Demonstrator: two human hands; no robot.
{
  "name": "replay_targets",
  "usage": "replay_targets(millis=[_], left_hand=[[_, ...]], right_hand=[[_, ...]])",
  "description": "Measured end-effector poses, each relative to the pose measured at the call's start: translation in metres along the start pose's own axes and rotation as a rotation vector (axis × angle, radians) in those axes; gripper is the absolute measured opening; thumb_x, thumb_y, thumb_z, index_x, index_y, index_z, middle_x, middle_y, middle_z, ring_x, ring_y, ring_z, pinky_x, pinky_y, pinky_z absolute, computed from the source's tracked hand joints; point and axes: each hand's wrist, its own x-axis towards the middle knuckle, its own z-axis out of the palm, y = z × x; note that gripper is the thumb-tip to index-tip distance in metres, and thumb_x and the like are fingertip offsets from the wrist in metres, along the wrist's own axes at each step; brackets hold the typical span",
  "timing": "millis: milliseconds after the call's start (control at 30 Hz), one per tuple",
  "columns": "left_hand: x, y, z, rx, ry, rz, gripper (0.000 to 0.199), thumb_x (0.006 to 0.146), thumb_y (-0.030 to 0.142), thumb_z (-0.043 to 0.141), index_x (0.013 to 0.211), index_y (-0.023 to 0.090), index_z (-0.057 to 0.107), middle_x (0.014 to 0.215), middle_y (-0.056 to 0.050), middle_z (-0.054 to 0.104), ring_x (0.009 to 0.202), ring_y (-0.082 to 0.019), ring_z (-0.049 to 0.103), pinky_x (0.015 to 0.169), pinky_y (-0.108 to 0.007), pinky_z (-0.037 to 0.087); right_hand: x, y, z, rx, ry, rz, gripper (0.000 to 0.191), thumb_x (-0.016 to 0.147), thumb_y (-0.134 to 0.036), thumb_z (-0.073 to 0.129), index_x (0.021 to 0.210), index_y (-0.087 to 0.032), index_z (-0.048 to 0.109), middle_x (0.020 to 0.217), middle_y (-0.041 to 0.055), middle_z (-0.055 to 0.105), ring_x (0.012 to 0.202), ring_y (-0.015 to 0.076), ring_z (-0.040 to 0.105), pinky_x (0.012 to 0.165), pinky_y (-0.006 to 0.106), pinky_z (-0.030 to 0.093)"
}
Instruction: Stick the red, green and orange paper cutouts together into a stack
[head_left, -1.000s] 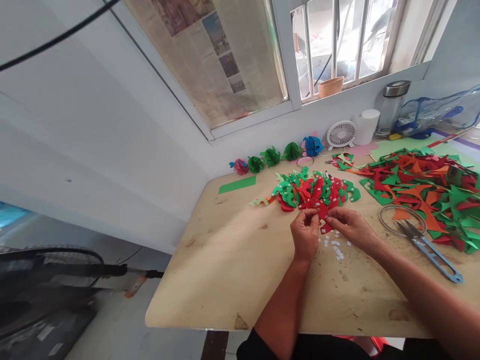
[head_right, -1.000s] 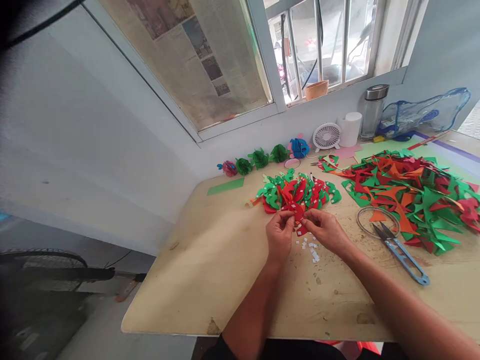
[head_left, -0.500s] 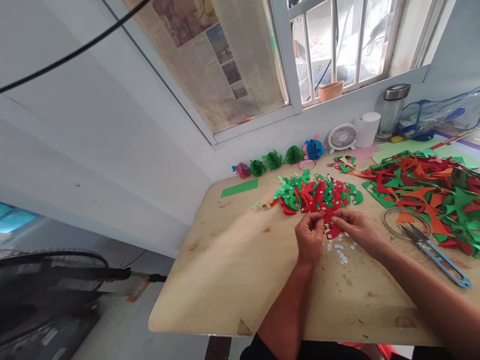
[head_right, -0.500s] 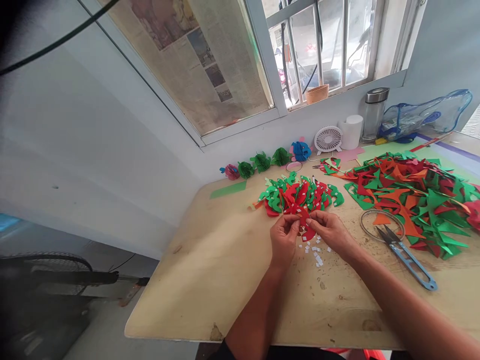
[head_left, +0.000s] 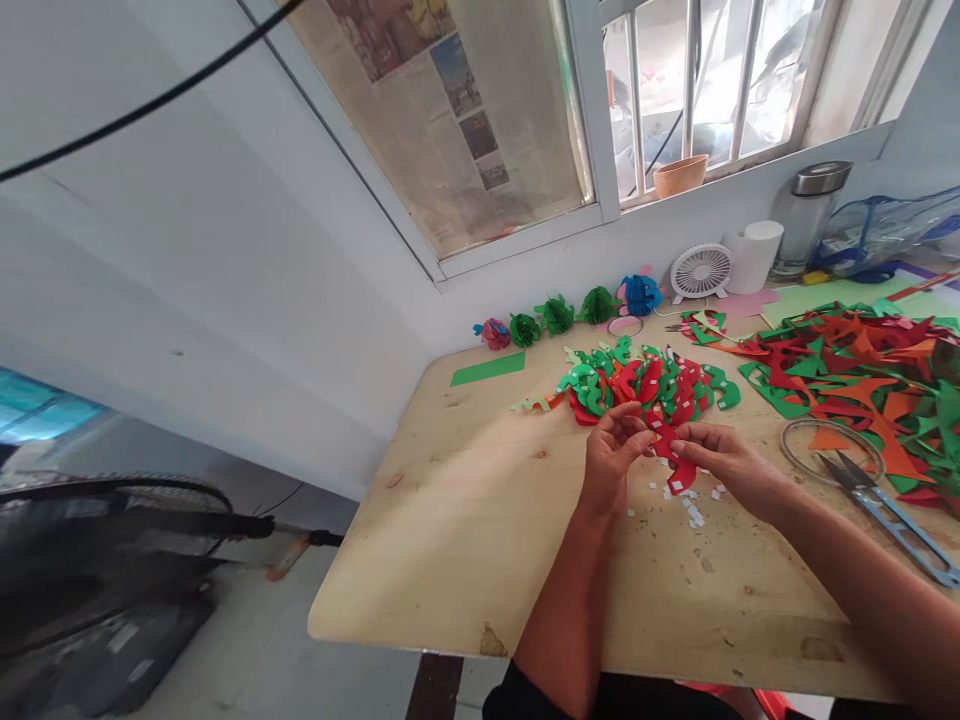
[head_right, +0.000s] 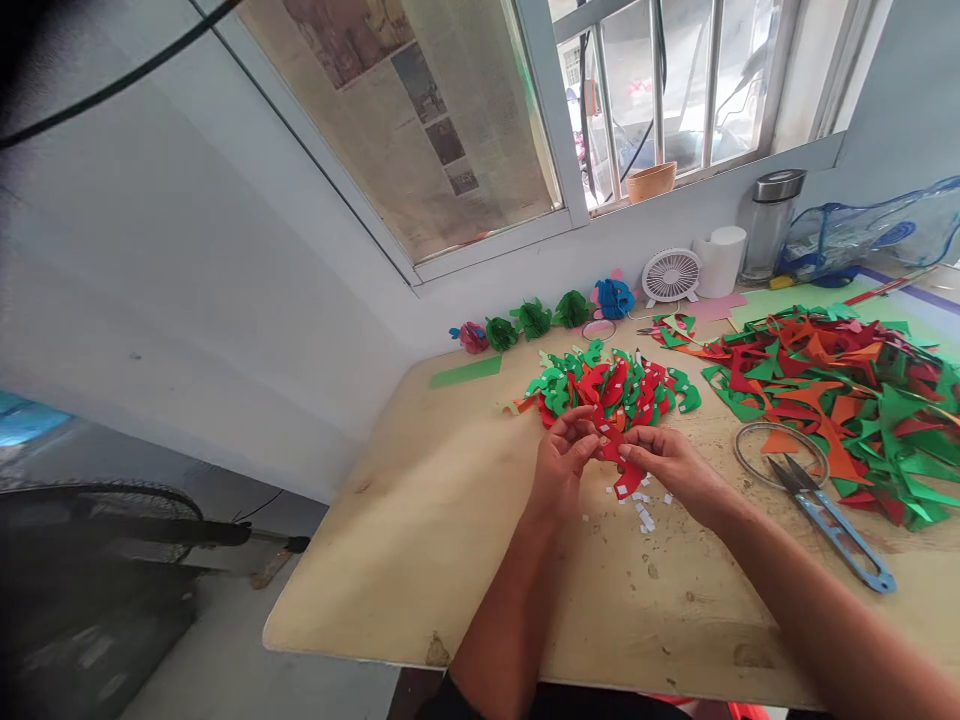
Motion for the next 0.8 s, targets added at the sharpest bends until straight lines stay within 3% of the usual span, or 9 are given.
replay_targets(millis=[200, 467, 800], left_hand=[[-0.0015, 0.0062, -0.0068, -0.028, -0.178, -0.145, 0.047, 0.058, 0.031, 0.076, 0.101, 0.017, 0.063, 0.068, 0.0, 0.058, 0.059, -0.009, 0.053, 0.06, -0.024, 0.043], [-0.0032, 0.0093, -0.0061, -0.043, -0.175, -0.148, 0.032, 0.055, 0.029, 0.078, 0.082, 0.016, 0.067, 0.058, 0.002, 0.056, 0.051, -0.006, 0.047, 0.052, -0.02, 0.036], [-0.0033, 0.0087, -0.0077, -0.07, -0.197, -0.153, 0.031, 0.056, 0.03, 0.078, 0.078, 0.015, 0.062, 0.065, 0.0, 0.06, 0.054, -0.007, 0.051, 0.052, -0.021, 0.038]], right_hand=[[-0.0038, -0.0031, 0.0006, 0.051, -0.104, 0.054, 0.036, 0.071, -0.051, 0.063, 0.079, -0.016, 0.063, 0.07, 0.0029, 0.061, 0.06, 0.013, 0.053, 0.056, 0.025, 0.043], [-0.0052, -0.0037, -0.0003, 0.077, -0.208, 0.066, 0.03, 0.075, -0.045, 0.062, 0.077, -0.015, 0.063, 0.068, 0.0004, 0.057, 0.056, 0.0103, 0.051, 0.054, 0.024, 0.042], [-0.0066, -0.0073, 0.0007, 0.116, -0.246, 0.07, 0.026, 0.077, -0.042, 0.061, 0.076, -0.016, 0.063, 0.068, -0.0006, 0.056, 0.054, 0.0088, 0.051, 0.054, 0.023, 0.041]])
